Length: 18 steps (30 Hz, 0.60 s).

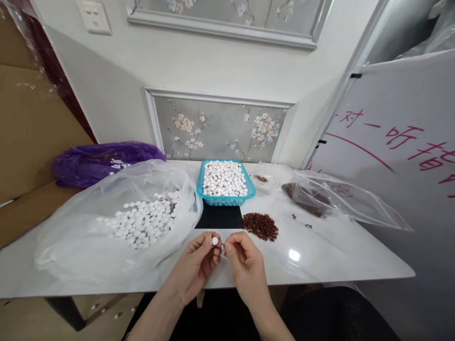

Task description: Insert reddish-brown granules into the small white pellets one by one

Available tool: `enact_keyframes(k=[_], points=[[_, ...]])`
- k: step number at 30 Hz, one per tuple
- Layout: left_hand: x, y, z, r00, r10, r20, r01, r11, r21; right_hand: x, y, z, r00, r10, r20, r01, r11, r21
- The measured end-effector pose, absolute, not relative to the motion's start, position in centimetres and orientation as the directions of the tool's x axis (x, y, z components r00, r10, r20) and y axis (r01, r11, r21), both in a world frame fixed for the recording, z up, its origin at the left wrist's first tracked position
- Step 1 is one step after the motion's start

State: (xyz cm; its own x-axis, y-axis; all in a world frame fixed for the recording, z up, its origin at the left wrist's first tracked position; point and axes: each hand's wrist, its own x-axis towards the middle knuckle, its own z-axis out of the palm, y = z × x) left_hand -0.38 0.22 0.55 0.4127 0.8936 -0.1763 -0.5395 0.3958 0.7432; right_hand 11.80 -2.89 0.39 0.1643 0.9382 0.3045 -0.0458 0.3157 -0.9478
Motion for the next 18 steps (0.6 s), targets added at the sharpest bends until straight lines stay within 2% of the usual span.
enact_keyframes(k=[10,18], points=[[-0.51,0.21,-0.05,0.429,0.895,-0.12,-0.525,0.356,0.774,11.49,-3.05,0.54,0.15,0.907,0.392,0.182,0.365,-0.913],[-0.47,-0.01,0.08,0.395,0.914,-0.095,-0.508,0.304,0.806,11.34,-3.02,0.25,0.159,0.891,0.424,0.243,0.381,-0.892]])
